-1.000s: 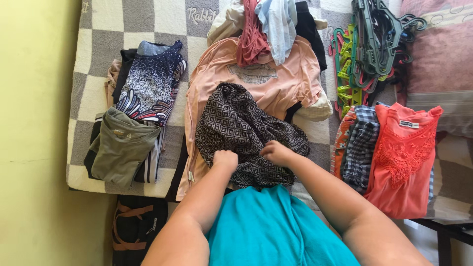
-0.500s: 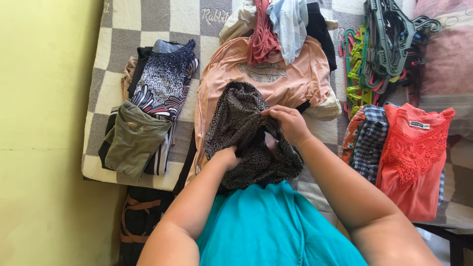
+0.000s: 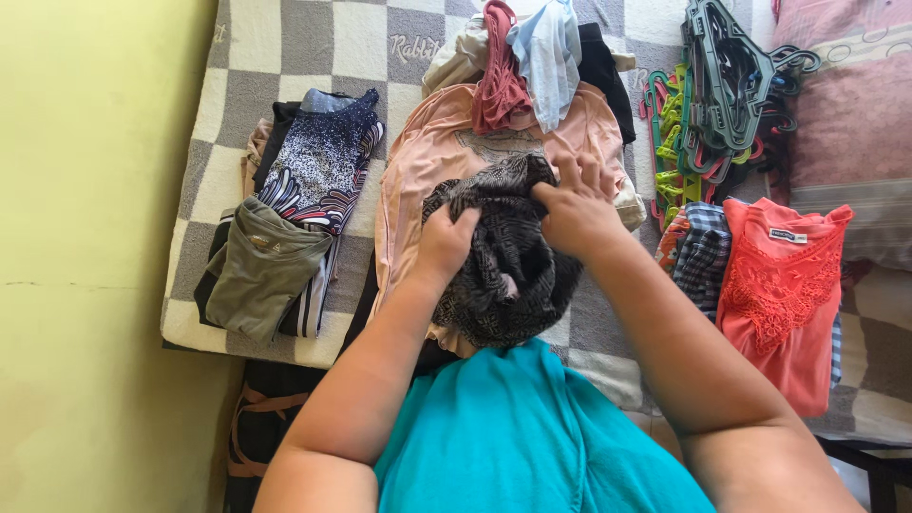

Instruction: The person folds several garments one by one on a bed, including a black top, a red top, a patterned top, a dark patterned top, a peach top, a maroon top, and a light blue top. Each item is smoothed, folded, and placed into a growing stack.

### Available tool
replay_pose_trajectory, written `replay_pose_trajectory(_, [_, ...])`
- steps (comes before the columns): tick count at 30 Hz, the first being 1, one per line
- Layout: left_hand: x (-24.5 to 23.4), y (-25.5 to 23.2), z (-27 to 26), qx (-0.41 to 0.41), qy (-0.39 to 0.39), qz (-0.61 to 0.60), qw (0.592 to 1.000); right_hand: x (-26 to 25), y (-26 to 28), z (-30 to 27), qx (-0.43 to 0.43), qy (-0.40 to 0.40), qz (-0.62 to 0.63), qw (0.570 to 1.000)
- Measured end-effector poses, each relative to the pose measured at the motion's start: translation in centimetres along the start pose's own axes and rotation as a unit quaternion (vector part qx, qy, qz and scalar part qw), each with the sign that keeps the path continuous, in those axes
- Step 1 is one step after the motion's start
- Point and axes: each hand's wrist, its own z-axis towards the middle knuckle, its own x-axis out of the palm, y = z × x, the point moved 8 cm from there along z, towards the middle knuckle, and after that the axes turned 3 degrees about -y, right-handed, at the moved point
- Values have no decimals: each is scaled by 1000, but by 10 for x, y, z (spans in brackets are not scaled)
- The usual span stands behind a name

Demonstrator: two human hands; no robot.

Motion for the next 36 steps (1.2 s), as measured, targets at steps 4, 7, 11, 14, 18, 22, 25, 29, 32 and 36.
replay_pose_trajectory(4, [10,-58,-15,-129,87,-282,947,78,19,-30,91,255,83,959])
replay_pose_trajectory(7, [13,-101,-40,-207,191,-328,902,120,33,-45,139,216,242,936])
replay_pose_trajectory(11, [-38,-168,-51,27,292,-76,953,163,-28,-49,281,171,368,870])
replay_pose_trajectory(14, [-132,-169,-28,-5,-2,199,980,138,-108,-42,299,-23,245,922])
replay_pose_trajectory(18, [-220,-160,-26,33,-213,76,974,116,-190,-54,347,-116,169,915])
replay_pose_trajectory(22, [-268,-127,-19,52,-314,-58,946,101,-222,-60,347,-135,121,920])
replay_pose_trajectory(25, [-265,-104,-11,38,-345,-137,928,119,-218,-59,446,-22,334,830])
replay_pose_trajectory(29, [-140,-97,2,66,-54,-39,996,92,-135,-26,353,34,435,828])
replay_pose_trajectory(32, [-8,-80,-25,61,205,128,968,74,-56,-7,335,99,541,765])
replay_pose_trajectory(36, [49,-83,-28,172,131,274,937,32,6,1,177,150,604,762])
